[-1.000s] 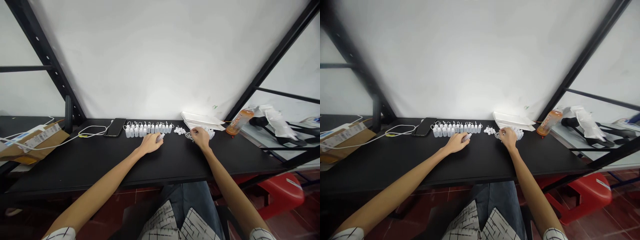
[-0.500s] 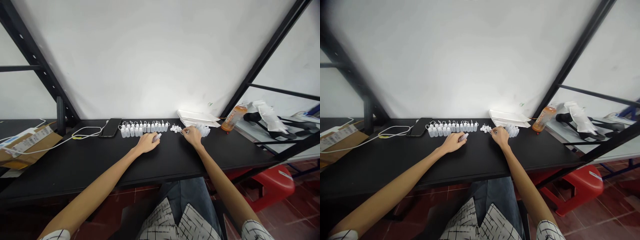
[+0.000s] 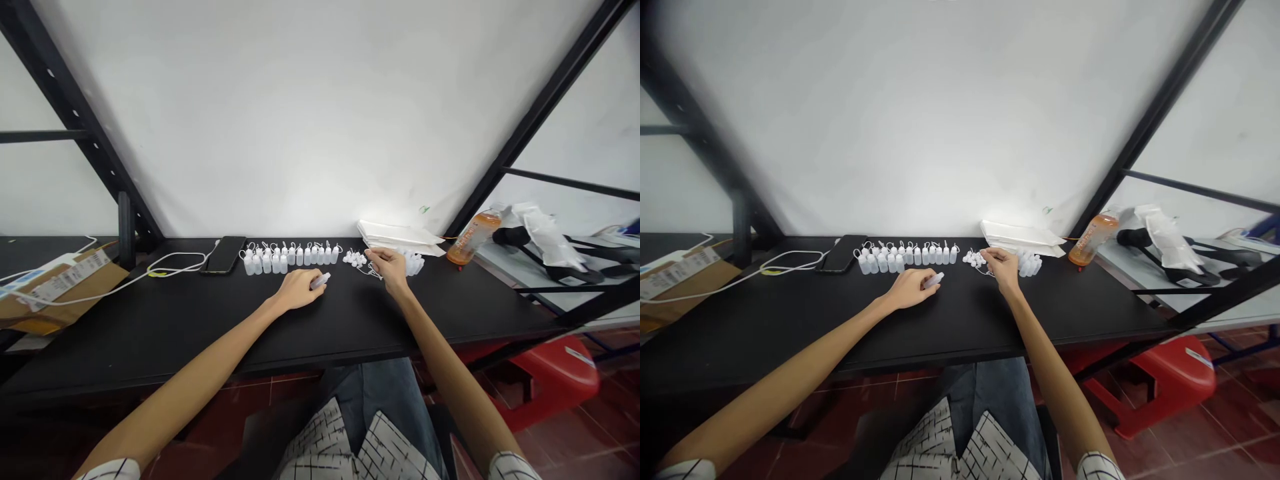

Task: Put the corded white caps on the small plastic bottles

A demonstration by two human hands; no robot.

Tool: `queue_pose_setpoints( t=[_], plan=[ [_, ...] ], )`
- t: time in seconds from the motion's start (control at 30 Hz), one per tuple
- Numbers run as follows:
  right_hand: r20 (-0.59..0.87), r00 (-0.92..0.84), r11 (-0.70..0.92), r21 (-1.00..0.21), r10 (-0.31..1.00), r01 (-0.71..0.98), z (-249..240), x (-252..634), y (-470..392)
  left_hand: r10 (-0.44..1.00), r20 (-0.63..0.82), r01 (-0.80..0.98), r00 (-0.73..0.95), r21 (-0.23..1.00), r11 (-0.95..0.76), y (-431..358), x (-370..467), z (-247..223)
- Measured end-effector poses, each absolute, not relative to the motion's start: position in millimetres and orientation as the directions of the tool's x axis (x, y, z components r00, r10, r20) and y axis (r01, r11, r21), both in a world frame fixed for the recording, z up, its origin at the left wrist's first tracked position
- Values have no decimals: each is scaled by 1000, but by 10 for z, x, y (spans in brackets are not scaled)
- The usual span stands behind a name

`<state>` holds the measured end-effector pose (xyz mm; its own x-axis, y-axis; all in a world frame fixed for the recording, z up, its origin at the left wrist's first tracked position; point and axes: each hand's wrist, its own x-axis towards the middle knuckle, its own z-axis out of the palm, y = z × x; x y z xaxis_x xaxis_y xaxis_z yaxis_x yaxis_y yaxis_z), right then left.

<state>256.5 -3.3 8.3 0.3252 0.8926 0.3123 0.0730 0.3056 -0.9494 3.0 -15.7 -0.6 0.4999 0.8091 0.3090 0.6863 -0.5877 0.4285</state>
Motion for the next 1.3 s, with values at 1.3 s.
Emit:
queue_pose_setpoints(
  t=[1.3],
  plan=[
    [391,-196,433,-855,900,285,-47,2021,-290,771,307,700,558,326,-636,-177,79,-33]
  ],
)
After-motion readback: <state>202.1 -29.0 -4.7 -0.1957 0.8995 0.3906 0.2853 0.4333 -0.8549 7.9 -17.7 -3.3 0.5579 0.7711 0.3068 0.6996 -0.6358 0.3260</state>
